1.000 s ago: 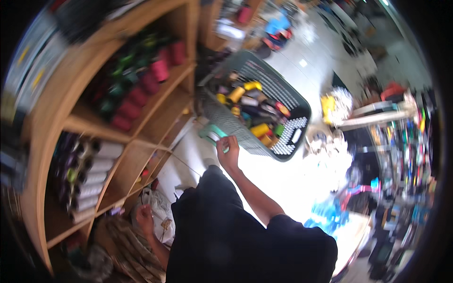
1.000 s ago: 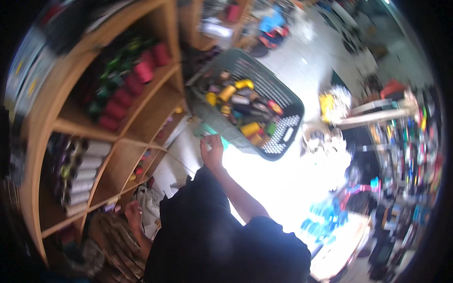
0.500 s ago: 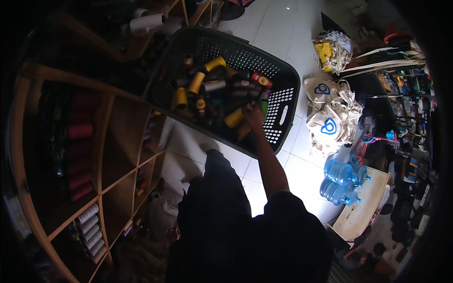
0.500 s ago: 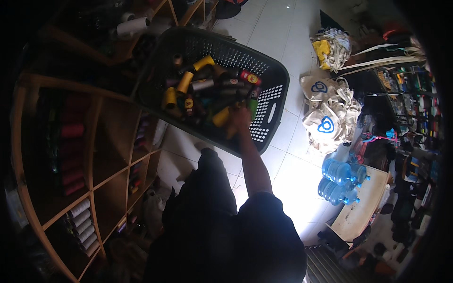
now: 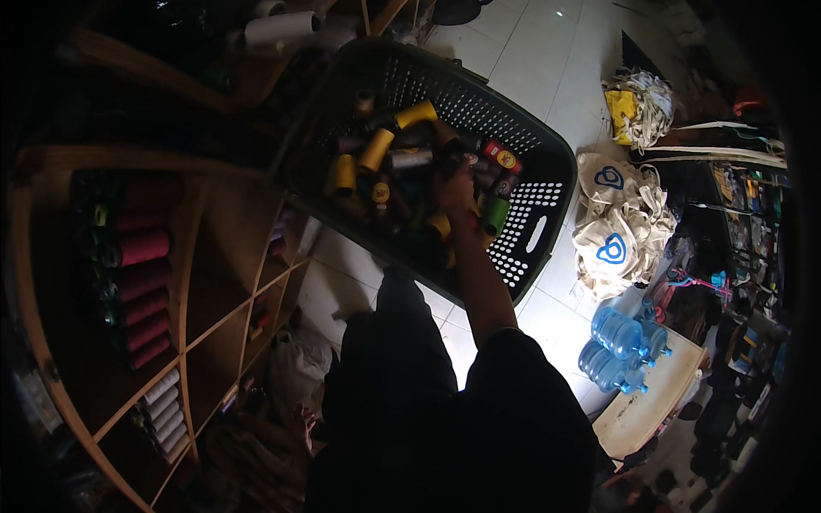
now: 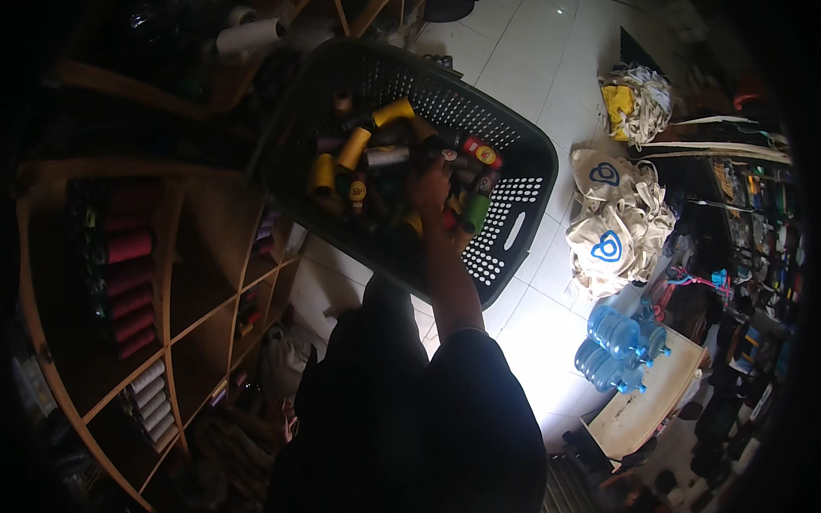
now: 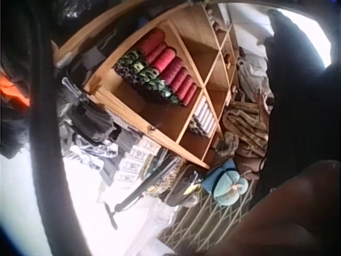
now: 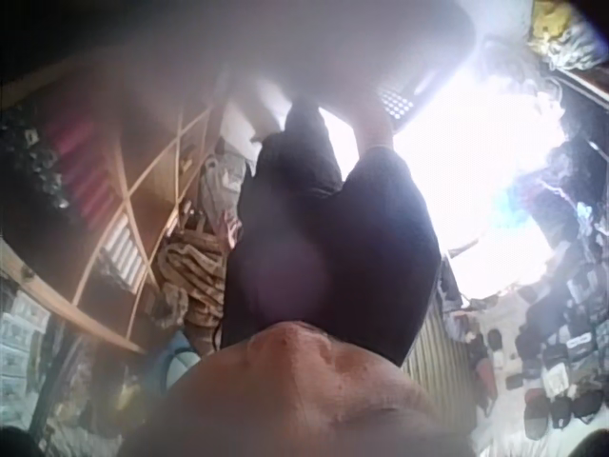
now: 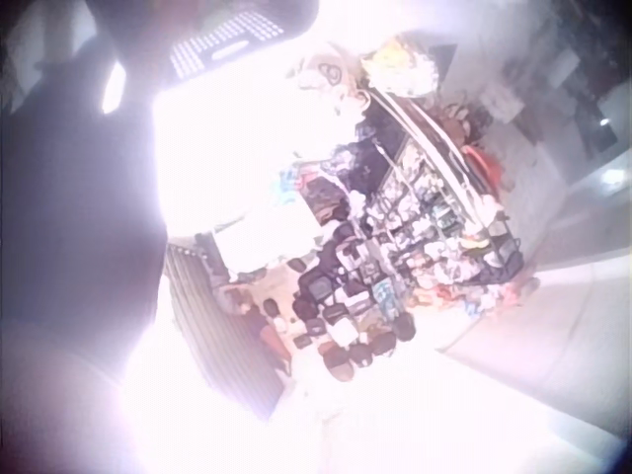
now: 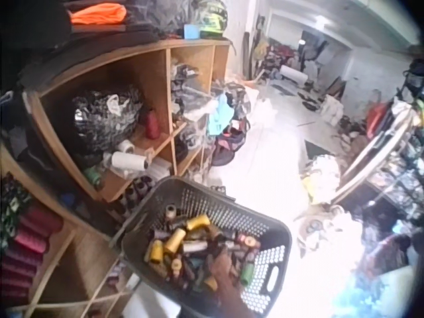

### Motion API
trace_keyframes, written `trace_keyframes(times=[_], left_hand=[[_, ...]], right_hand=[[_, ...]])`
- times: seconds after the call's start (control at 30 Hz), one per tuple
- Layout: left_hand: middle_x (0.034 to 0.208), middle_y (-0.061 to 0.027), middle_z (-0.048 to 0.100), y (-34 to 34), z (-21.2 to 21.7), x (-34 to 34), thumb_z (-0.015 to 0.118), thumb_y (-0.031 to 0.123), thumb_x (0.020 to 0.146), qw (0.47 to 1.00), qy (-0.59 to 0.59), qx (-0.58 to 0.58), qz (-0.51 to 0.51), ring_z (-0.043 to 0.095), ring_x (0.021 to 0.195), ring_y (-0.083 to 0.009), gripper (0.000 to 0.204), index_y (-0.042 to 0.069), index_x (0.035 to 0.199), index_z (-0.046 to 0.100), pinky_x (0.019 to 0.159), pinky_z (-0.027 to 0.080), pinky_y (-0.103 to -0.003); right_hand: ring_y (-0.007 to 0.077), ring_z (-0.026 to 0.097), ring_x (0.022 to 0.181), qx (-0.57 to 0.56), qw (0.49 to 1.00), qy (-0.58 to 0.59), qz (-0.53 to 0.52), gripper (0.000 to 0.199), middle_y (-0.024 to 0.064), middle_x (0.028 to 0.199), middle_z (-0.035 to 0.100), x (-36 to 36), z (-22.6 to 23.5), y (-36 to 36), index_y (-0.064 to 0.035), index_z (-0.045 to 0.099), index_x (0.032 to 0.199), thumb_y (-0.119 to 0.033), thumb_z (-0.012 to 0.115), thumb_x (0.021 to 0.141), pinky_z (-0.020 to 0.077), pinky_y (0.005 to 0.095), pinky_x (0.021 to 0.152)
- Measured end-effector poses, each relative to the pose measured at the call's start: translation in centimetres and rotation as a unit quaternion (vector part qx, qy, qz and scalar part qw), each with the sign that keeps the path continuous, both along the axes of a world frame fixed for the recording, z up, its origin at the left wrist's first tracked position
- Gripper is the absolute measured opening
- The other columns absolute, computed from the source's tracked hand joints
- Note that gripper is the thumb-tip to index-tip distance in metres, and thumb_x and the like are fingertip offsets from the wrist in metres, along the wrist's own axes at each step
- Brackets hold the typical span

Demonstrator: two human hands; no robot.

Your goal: The person repeatedly picks up thread spools from a black plastic basket and places them onto a wooden shelf. They handle spools one at a time, moving them from the basket to the shelf and occasionally adjusting their positions.

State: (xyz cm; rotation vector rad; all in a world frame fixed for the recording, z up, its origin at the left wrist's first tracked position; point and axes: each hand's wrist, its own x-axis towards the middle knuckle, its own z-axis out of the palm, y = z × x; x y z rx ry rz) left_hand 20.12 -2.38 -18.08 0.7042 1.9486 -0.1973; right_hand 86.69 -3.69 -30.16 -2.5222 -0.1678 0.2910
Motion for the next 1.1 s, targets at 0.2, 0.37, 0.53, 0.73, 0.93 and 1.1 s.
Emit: trace_keyframes(times=[0.2, 0.37, 0.53, 0.73, 0.93, 1.1], left_hand=[[0.097, -0.0081, 0.062, -1.8, 0.7, -1.0, 0.062, 0.031, 0.093, 0.999, 0.016, -0.008, 0.027, 0.064, 0.075, -0.0176, 0.036, 0.007, 0.119, 0.058, 0.066, 0.050, -0.032], [0.097, -0.0080, 0.062, -2.1, 0.8, -1.5, 0.062, 0.031, 0.093, 0.999, 0.025, -0.025, 0.034, 0.064, 0.076, -0.0176, 0.036, 0.007, 0.120, 0.057, 0.066, 0.050, -0.032], [0.098, -0.0079, 0.062, -0.8, 0.5, -0.9, 0.061, 0.031, 0.093, 0.999, 0.022, -0.029, 0.014, 0.064, 0.077, -0.0177, 0.037, 0.008, 0.121, 0.057, 0.067, 0.050, -0.032], [0.098, -0.0078, 0.062, 0.2, -0.2, 0.2, 0.061, 0.031, 0.093, 1.000, 0.014, -0.020, 0.008, 0.064, 0.078, -0.0177, 0.037, 0.008, 0.122, 0.056, 0.068, 0.050, -0.033], [0.099, -0.0077, 0.062, 2.3, -0.6, 0.8, 0.061, 0.031, 0.093, 1.000, 0.008, -0.018, -0.018, 0.064, 0.080, -0.0178, 0.038, 0.008, 0.123, 0.055, 0.068, 0.050, -0.033], [0.099, -0.0077, 0.062, 2.4, -1.0, 1.4, 0.061, 0.031, 0.094, 0.999, 0.013, -0.020, -0.021, 0.064, 0.081, -0.0178, 0.038, 0.008, 0.124, 0.055, 0.069, 0.050, -0.033]], right_hand=[[0.0427, 0.061, 0.101, 0.098, 0.986, -0.109, -0.084, 0.061, 0.0244, 0.111, 0.062, 0.3, 1.1, -0.1, -0.0067, 0.048, 0.127, -0.029, 0.071, 0.075, 0.0488, 0.0520, 0.085], [0.0428, 0.062, 0.099, 0.057, 0.980, -0.174, -0.078, 0.054, 0.0224, 0.107, 0.064, 4.5, 1.9, -3.7, -0.0064, 0.056, 0.118, -0.028, 0.075, 0.073, 0.0496, 0.0505, 0.085], [0.0405, 0.057, 0.108, -0.024, 0.986, -0.039, 0.163, 0.061, 0.0225, 0.113, 0.061, 5.7, -5.2, -9.2, -0.0057, 0.056, 0.121, -0.026, 0.079, 0.069, 0.0459, 0.0494, 0.092], [0.0400, 0.056, 0.108, -0.064, 0.975, -0.197, 0.079, 0.057, 0.0221, 0.121, 0.055, 1.5, -2.1, -5.8, -0.0075, 0.055, 0.122, -0.026, 0.075, 0.072, 0.0492, 0.0463, 0.087], [0.0378, 0.054, 0.115, -0.282, 0.929, 0.147, 0.187, 0.063, 0.0222, 0.126, 0.053, -3.3, -2.5, -4.5, -0.0068, 0.054, 0.127, -0.044, 0.068, 0.077, 0.0466, 0.0440, 0.096], [0.0351, 0.061, 0.107, -0.126, 0.976, -0.003, 0.179, 0.057, 0.0176, 0.112, 0.063, -6.2, -4.3, -4.4, -0.0034, 0.056, 0.125, -0.039, 0.066, 0.081, 0.0469, 0.0414, 0.096]])
